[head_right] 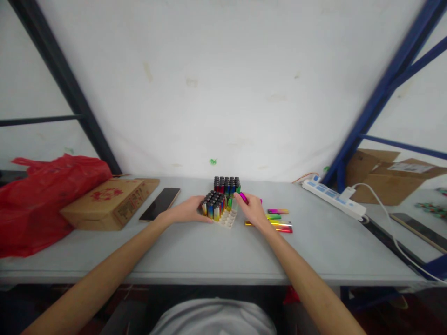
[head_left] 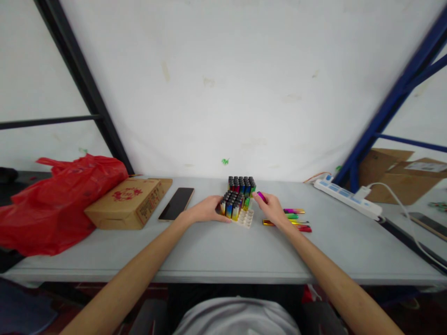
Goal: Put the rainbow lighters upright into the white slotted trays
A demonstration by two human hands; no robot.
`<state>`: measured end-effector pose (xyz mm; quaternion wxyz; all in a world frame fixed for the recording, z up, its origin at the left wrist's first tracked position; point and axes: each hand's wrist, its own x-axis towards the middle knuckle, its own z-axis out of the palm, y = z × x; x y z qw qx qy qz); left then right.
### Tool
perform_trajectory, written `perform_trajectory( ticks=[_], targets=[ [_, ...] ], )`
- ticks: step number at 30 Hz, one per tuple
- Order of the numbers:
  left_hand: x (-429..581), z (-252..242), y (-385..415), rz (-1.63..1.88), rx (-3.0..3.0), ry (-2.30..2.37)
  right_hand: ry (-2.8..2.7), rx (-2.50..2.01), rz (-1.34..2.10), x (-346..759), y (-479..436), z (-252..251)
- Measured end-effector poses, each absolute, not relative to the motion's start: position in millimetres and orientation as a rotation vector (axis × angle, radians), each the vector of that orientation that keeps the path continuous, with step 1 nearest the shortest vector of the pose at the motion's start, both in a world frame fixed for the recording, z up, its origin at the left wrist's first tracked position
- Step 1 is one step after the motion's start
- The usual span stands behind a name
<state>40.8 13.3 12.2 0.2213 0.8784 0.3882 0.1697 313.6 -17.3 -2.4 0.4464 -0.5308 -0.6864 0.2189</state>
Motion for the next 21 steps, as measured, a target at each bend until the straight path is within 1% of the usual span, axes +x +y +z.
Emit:
perform_trajectory(
  ticks=[4, 9, 14, 21],
  targets=[
    [41, 13, 13, 0.49, 2.423, 1.062, -1.766, -1.449, 0.372, 308, -20, -4],
    [41, 14, 12, 0.498, 2.415, 1.064, -1.761, -1.488, 0.378, 305, -19, -9],
    [43, 12, 13, 0.494, 2.433, 1.029, -1.747, -1.444, 0.371, 305, -20, -7],
    [43, 11, 13, 0.519, 2.419, 1.036, -1.868, -1.247, 0.392, 312, -28, 9]
  ],
)
